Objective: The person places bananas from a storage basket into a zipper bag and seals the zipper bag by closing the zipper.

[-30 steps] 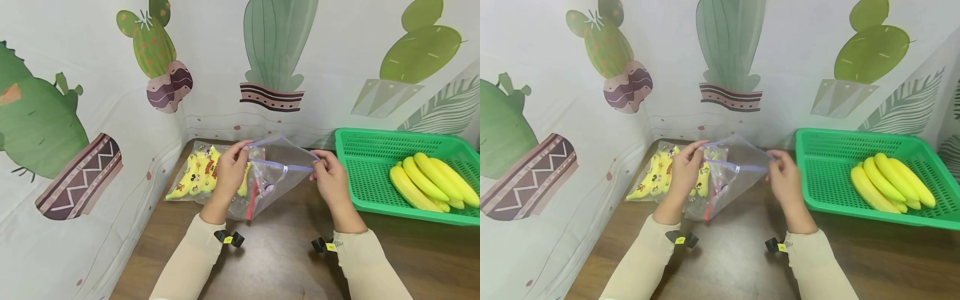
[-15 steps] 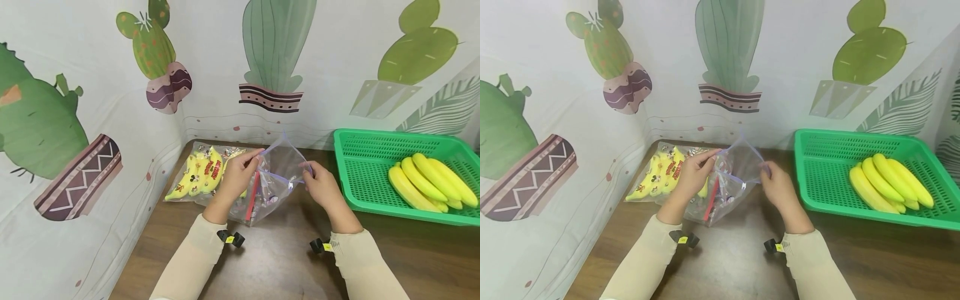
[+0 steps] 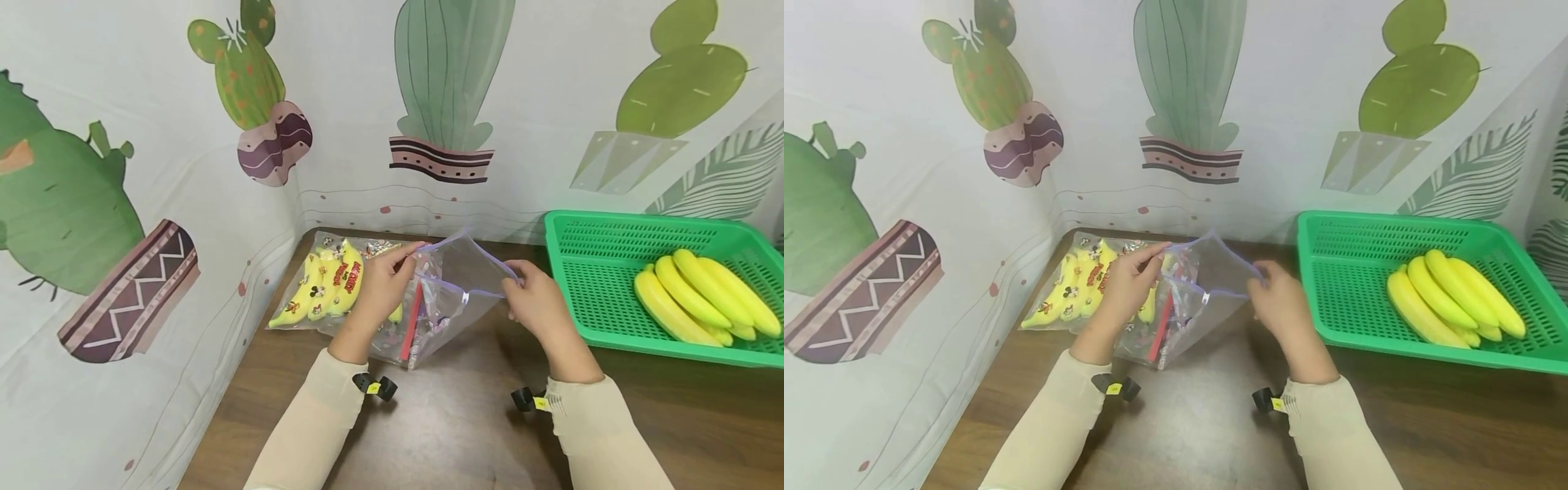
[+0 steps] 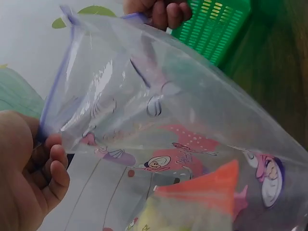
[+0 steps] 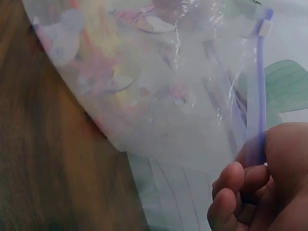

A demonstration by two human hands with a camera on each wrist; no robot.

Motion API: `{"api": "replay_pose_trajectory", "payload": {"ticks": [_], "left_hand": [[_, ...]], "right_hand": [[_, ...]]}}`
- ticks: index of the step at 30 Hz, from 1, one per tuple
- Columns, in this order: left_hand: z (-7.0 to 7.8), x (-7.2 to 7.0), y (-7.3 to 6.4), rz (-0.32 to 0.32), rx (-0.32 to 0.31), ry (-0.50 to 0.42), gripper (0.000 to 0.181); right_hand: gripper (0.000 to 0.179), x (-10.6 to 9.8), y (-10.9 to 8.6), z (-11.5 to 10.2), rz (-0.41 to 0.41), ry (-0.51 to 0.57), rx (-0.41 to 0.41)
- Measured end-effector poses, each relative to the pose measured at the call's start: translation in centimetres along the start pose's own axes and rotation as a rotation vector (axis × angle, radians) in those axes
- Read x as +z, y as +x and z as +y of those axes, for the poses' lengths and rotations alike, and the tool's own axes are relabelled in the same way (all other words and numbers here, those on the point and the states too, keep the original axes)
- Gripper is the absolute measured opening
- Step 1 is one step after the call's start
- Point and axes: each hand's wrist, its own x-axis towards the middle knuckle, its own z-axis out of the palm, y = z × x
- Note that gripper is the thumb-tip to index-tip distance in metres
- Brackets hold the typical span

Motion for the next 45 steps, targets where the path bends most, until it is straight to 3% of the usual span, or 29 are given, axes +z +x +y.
{"api": "replay_pose_trajectory", "payload": {"ticks": [6,11,18,22,25,28,33,41,45], "left_hand": [[0.5,0.5,-0.3,-0.076,0.019,-0.02,0.034],[0.7,1.0,-0.4,-0.077,0.037,-0.016,0.035],[0.9,1.5,-0.5,-0.112,0.004,-0.117,0.037],[0.8,1.6,-0.5,-0.078,-0.014,-0.104,0.038],[0.6,1.6,-0.4,-0.026,-0.042,-0.113,0.037],[0.5,1.7,-0.4,-0.003,-0.063,-0.191,0.035],[0.7,2.2,-0.5,-0.044,-0.07,-0.289,0.033],[1.0,3.1,-1.0,-0.054,-0.029,-0.216,0.033],[1.0,3.2,-1.1,-0.067,-0.034,-0.227,0.033]], "right_hand": [[0.047,0.1,-0.1,-0.4,0.07,-0.008,-0.081],[0.045,0.4,-0.1,-0.6,0.105,-0.017,-0.126],[0.038,0.6,0.0,-0.4,0.167,-0.006,-0.17],[0.035,0.4,0.0,-0.2,0.206,0.001,-0.206],[0.037,0.1,0.0,0.0,0.201,-0.003,-0.204],[0.038,-0.1,0.0,0.2,0.182,-0.019,-0.199],[0.039,-0.2,0.2,0.4,0.161,-0.007,-0.207],[0.039,0.1,0.2,0.3,0.144,0.012,-0.22],[0.041,0.1,0.1,0.1,0.146,0.04,-0.232]]}}
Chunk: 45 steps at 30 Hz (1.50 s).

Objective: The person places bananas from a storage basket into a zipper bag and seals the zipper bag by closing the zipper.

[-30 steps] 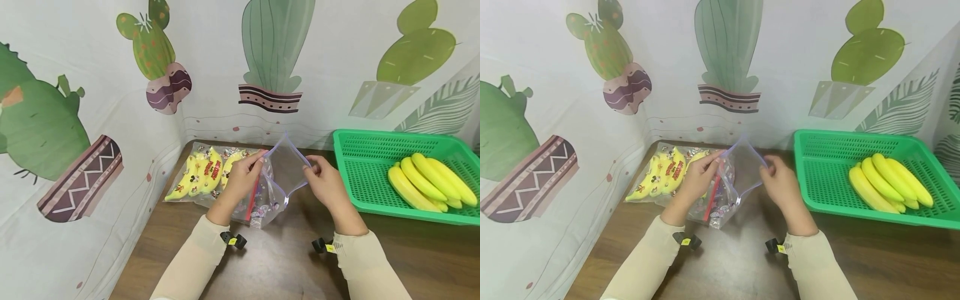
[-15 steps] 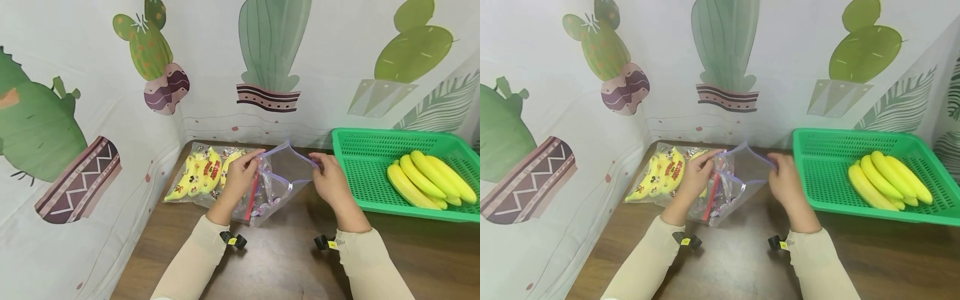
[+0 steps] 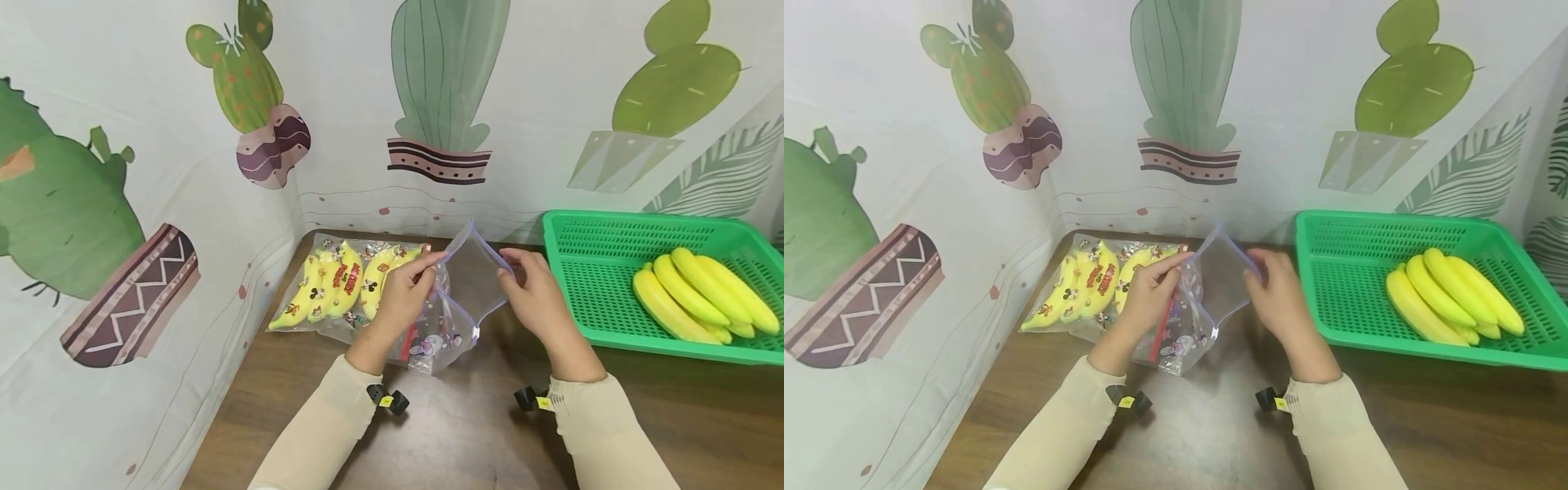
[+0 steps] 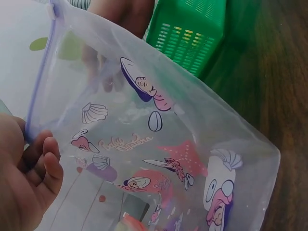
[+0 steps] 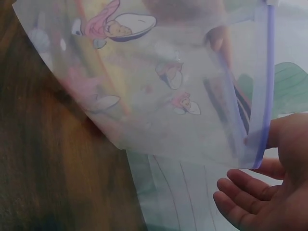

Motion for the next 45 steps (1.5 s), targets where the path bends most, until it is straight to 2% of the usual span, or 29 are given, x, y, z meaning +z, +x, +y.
{"api": "replay_pose_trajectory", "payload": {"ticks": [8,15,23,29,38,45], "left_hand": [[-0.1,0.2,-0.1,-0.03,-0.02,-0.015,0.034],[-0.1,0.3,-0.1,-0.05,-0.071,-0.036,0.035],[-0.2,0.3,-0.1,-0.066,-0.067,-0.052,0.035],[-0.2,0.2,-0.1,-0.069,-0.063,-0.058,0.034],[-0.1,0.3,-0.2,-0.084,-0.082,-0.061,0.034],[0.2,0.2,-0.4,-0.082,-0.1,-0.067,0.033]], "right_hand": [[0.044,-0.7,-0.1,-0.4,0.025,0.024,-0.009],[0.044,-1.5,0.1,-0.4,0.035,0.007,-0.072],[0.044,-2.9,0.1,-0.2,0.038,-0.044,-0.14],[0.045,-3.8,0.0,0.2,0.042,-0.082,-0.131],[0.051,-5.2,-0.3,0.8,-0.004,-0.13,-0.084],[0.05,-6.2,-0.3,1.6,0.0,-0.186,-0.059]]}}
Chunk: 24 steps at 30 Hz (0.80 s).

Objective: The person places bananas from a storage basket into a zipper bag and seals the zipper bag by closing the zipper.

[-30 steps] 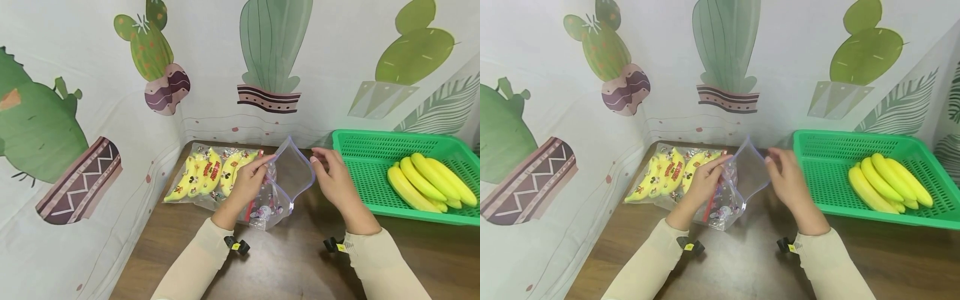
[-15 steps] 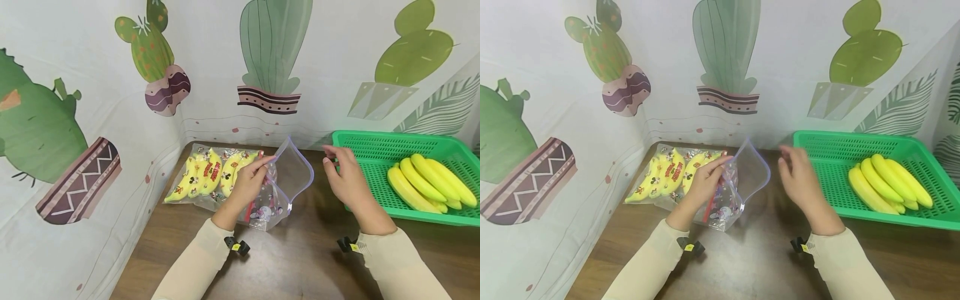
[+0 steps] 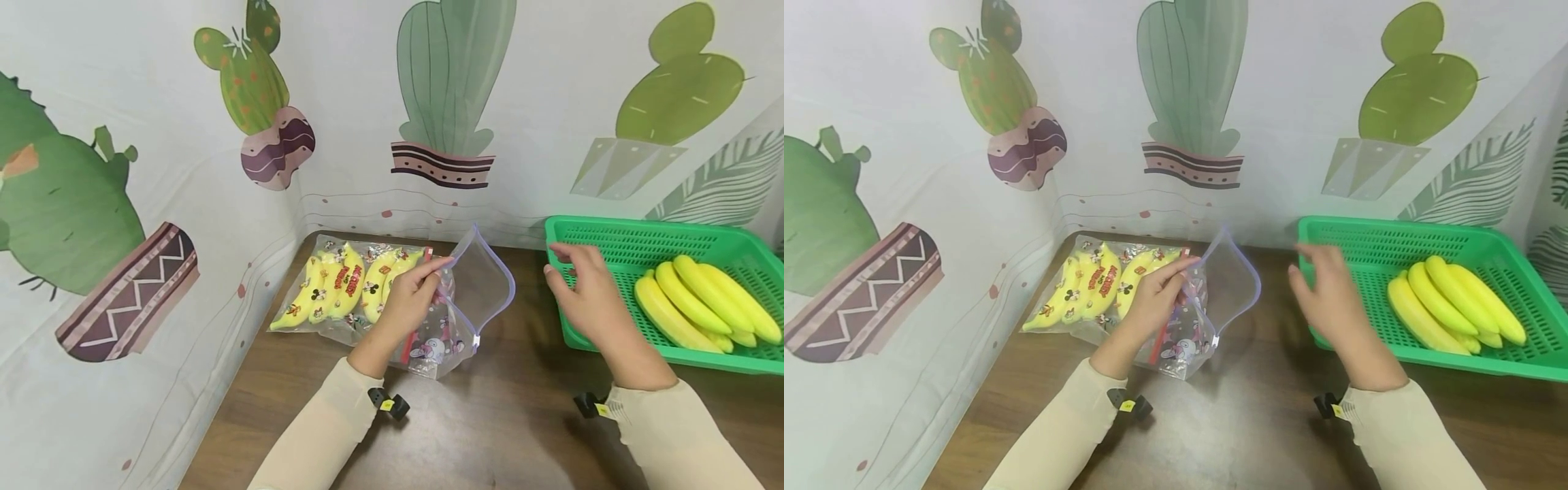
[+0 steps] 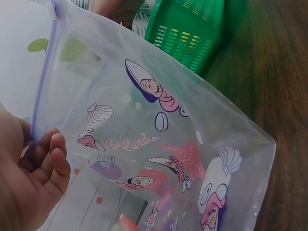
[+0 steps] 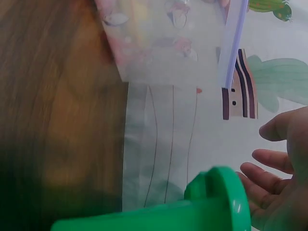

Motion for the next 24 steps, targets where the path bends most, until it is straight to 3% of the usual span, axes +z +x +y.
{"api": "replay_pose_trajectory", "payload": {"ticks": [24], "left_hand": [[-0.7,0.2,0.1,-0.009,0.005,0.004,0.033]], "right_hand": [[0.049,-2.0,0.0,3.1,0.002,-0.132,0.018]]}}
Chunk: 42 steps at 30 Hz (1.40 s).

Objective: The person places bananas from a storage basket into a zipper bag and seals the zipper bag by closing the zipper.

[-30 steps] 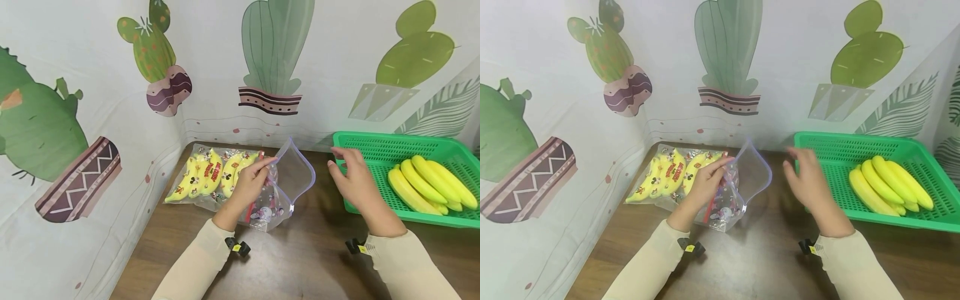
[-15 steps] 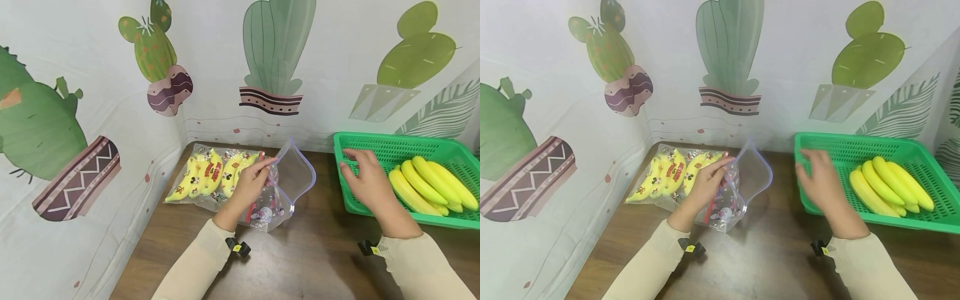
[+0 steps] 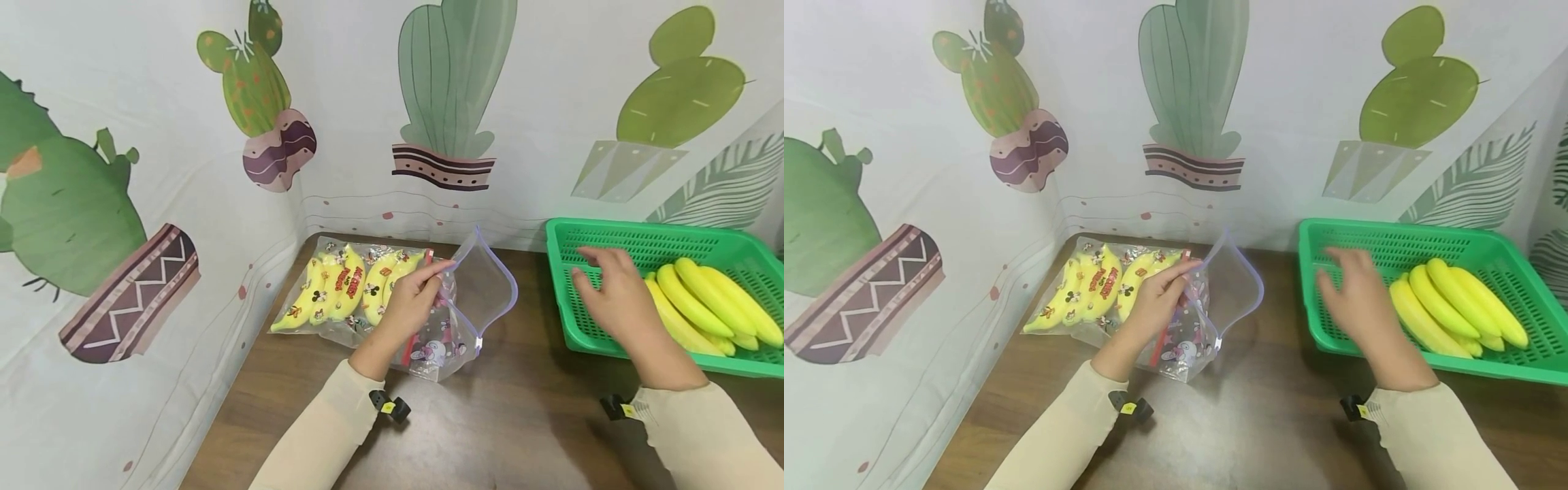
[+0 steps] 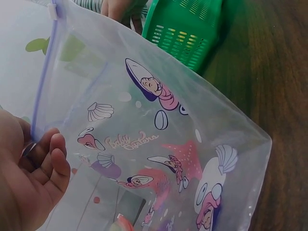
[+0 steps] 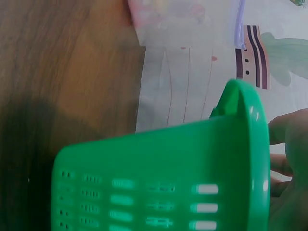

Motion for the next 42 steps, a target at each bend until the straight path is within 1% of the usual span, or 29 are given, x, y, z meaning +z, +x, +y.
{"api": "replay_pose_trajectory", "payload": {"ticks": [4,13,25,33,42], "left_hand": [[0.2,0.1,0.0,0.003,0.004,0.0,0.034],[0.5,0.1,-0.2,0.0,0.006,0.005,0.034],[0.5,0.2,-0.1,0.007,-0.001,0.007,0.034],[0.2,0.2,-0.1,0.001,-0.018,0.004,0.034],[0.4,0.2,-0.3,-0.009,-0.015,0.008,0.035]], "right_hand": [[0.05,-0.3,0.1,0.7,-0.005,-0.025,0.016],[0.054,-0.8,0.2,2.0,-0.067,-0.072,0.079],[0.063,-1.7,0.3,4.4,-0.182,-0.139,0.158],[0.065,-2.3,0.1,5.7,-0.222,-0.171,0.182],[0.072,-2.9,0.1,7.1,-0.321,-0.195,0.22]]}}
